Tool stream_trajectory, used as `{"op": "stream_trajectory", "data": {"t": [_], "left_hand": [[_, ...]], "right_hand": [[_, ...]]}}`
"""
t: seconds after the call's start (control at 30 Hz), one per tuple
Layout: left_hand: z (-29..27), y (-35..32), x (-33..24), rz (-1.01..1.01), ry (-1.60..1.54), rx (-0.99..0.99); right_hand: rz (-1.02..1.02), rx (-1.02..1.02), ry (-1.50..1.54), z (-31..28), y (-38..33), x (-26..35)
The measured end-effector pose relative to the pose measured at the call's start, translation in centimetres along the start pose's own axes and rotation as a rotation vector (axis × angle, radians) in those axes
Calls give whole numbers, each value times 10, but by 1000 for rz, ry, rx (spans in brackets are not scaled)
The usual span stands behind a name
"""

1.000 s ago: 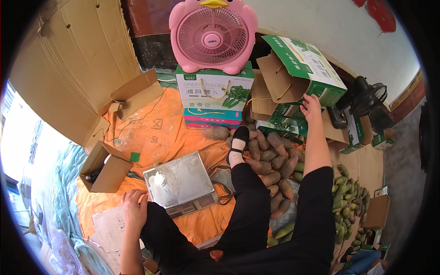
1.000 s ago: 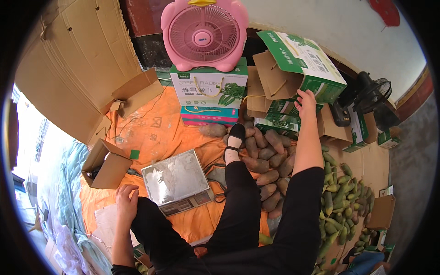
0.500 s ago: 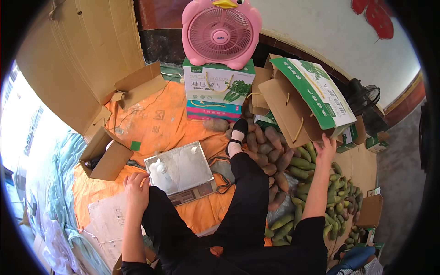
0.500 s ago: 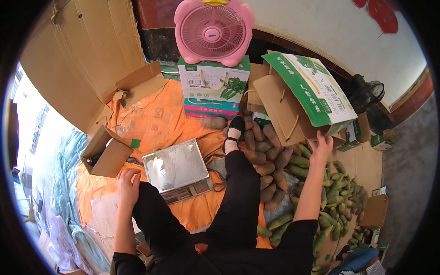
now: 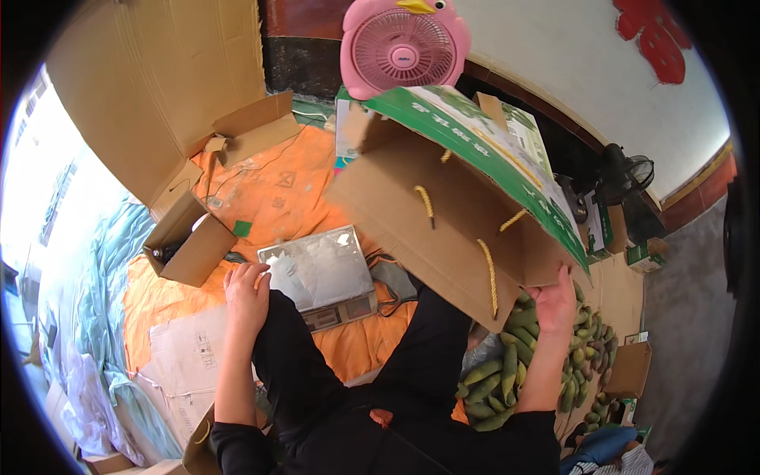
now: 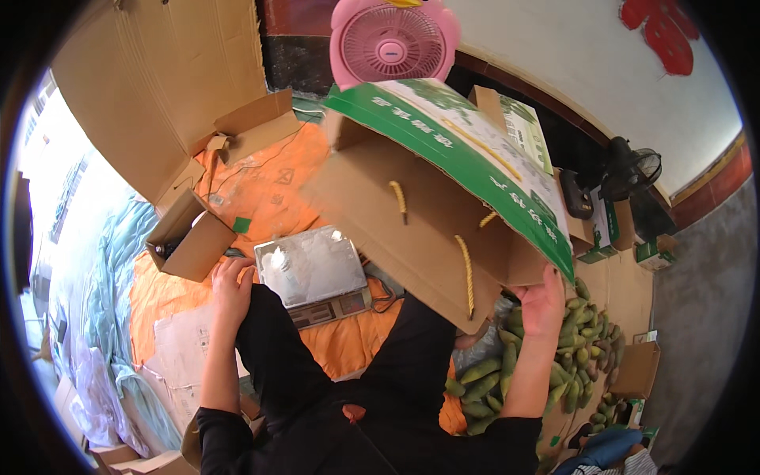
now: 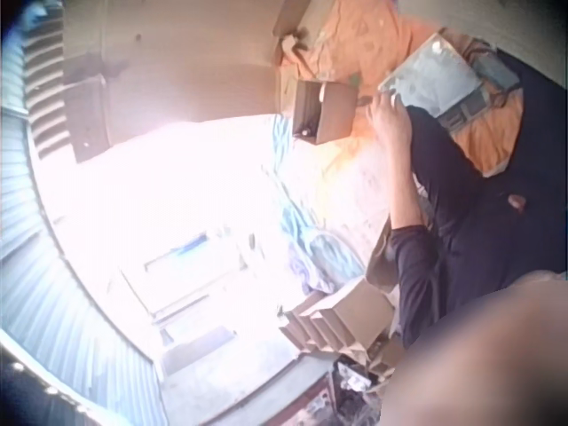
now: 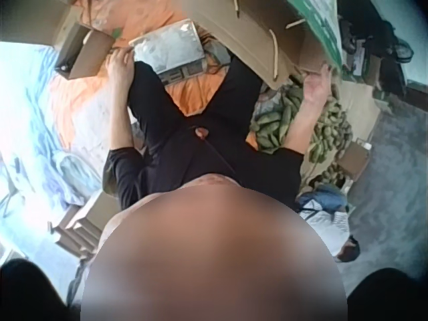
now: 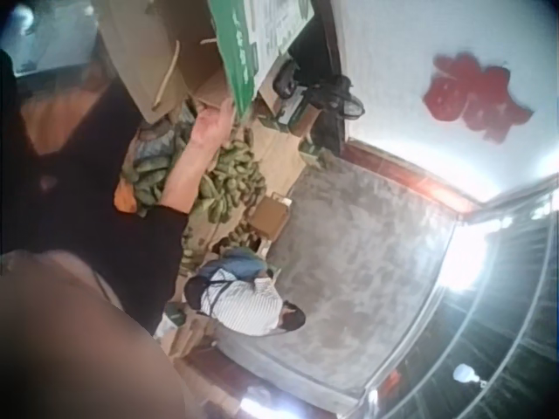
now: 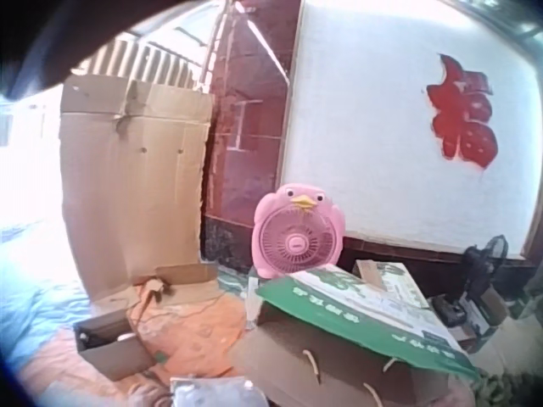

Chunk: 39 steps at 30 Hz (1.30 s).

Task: Sort and weigh green produce and root vegetables into cardboard boxes.

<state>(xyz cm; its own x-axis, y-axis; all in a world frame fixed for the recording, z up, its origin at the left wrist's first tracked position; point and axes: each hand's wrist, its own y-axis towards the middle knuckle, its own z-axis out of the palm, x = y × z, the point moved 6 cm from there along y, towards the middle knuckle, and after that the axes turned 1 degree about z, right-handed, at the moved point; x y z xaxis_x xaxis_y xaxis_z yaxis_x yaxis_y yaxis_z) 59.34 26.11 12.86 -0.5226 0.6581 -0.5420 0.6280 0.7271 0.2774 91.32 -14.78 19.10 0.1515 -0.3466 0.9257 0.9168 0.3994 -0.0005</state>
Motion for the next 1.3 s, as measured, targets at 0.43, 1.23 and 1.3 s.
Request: {"op": "stream_trajectory", "data": {"t": [0.43,1.23,1.3], "left_hand": [[-28,-34,90,-180,-1108,-527],[1,-19,46,-251,-450,617],[-1,-9,51,-288,-403,562]], "right_hand": [[517,349,-163,137,34,-119],[882,713,-799,125,111,-252],[866,692,-853,124,115,-262]]}}
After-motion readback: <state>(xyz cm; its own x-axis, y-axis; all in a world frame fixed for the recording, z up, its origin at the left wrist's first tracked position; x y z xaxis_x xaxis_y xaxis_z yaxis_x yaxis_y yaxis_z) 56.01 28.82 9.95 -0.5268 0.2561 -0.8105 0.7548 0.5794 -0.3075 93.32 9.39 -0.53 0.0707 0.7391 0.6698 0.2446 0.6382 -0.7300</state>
